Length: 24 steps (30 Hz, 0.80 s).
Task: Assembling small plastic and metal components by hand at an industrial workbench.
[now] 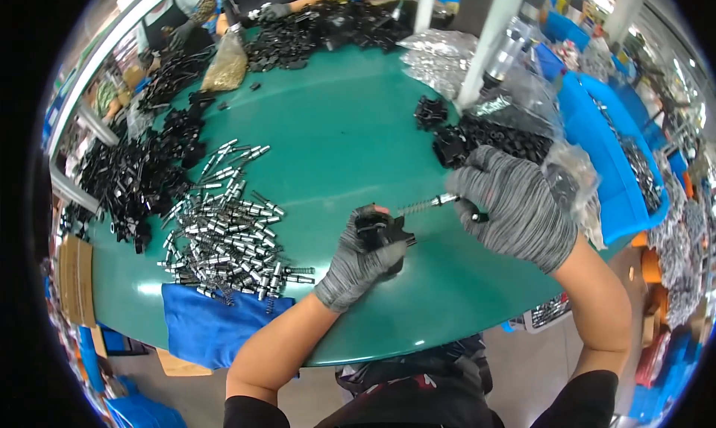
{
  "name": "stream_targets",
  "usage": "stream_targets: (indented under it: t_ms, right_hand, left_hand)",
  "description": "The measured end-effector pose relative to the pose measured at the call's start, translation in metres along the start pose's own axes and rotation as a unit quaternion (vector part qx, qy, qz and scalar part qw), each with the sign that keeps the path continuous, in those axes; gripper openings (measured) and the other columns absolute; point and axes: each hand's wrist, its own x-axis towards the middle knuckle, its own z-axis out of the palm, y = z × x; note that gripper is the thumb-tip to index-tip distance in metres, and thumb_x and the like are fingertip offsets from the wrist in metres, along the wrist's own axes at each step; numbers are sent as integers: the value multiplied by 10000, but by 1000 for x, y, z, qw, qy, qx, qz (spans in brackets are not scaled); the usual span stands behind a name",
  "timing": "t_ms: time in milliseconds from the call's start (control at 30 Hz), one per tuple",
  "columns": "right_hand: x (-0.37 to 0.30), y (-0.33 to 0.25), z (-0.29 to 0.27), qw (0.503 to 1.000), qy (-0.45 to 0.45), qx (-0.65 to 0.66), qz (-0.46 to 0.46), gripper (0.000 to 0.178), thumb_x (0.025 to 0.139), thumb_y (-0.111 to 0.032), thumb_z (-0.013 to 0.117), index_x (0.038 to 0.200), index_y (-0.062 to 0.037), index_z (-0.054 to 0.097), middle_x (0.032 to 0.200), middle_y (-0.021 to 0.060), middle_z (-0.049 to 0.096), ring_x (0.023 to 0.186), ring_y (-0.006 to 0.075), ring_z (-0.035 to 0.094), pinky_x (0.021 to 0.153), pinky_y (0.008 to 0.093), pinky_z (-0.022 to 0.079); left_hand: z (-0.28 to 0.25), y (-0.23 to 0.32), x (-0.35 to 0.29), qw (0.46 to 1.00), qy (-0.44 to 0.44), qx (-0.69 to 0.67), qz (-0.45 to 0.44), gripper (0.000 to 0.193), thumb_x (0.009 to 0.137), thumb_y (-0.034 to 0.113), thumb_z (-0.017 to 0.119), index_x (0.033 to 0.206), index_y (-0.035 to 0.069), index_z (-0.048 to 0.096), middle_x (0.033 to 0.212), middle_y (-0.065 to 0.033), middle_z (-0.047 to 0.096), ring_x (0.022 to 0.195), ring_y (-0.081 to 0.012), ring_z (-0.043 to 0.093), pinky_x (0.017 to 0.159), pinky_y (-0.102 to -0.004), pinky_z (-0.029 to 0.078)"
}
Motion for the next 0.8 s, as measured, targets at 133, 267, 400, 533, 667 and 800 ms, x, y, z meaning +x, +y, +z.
stream_targets:
  t_ms: [133,267,400,533,667,800]
  right_hand:
    - [-3,-13,-1,988,-36,-113,-100,292,652,-77,724,933,-105,652,873,118,614,726,287,632,571,387,490]
    - [1,-22,16,964,-79,-150,-206,238,685,-176,686,906,-92,653,806,106,575,682,273,599,555,406,476]
    - [-2,-21,25,974,-110,-47,-191,400,770,-221,706,1143,-106,616,782,102,566,721,275,586,588,396,475]
    - [-35,-2,71,945,201,258,-15,596,847,-297,706,1363,-106,476,798,68,552,743,192,556,616,349,451]
    - [-83,36,93,837,268,476,31,416,874,-205,623,1256,-80,517,882,73,556,727,168,544,613,277,454]
    - [-55,78,49,720,343,597,87,395,830,-177,631,1200,-68,548,887,83,570,788,170,568,634,282,489]
  left_hand:
    - [13,5,-11,978,-1,207,23,660,749,39,816,1292,113,449,1086,-52,576,961,-147,606,877,-310,518]
    - [22,11,-21,972,-20,235,12,659,744,58,821,1259,62,409,1078,-65,581,956,-130,597,848,-295,525]
    - [17,3,-17,927,-62,358,95,697,717,46,844,1278,56,432,1086,-73,581,992,-143,606,873,-298,527]
    - [3,-9,-24,978,-45,181,89,855,706,-11,828,1409,140,366,1185,-92,571,1005,-217,648,862,-373,564]
    - [10,-8,-20,960,-17,239,147,935,715,32,840,1480,158,316,1137,-115,607,979,-215,657,817,-342,555]
    - [5,-8,-13,898,-94,353,244,949,694,35,851,1478,162,332,1152,-146,614,960,-251,665,784,-345,560]
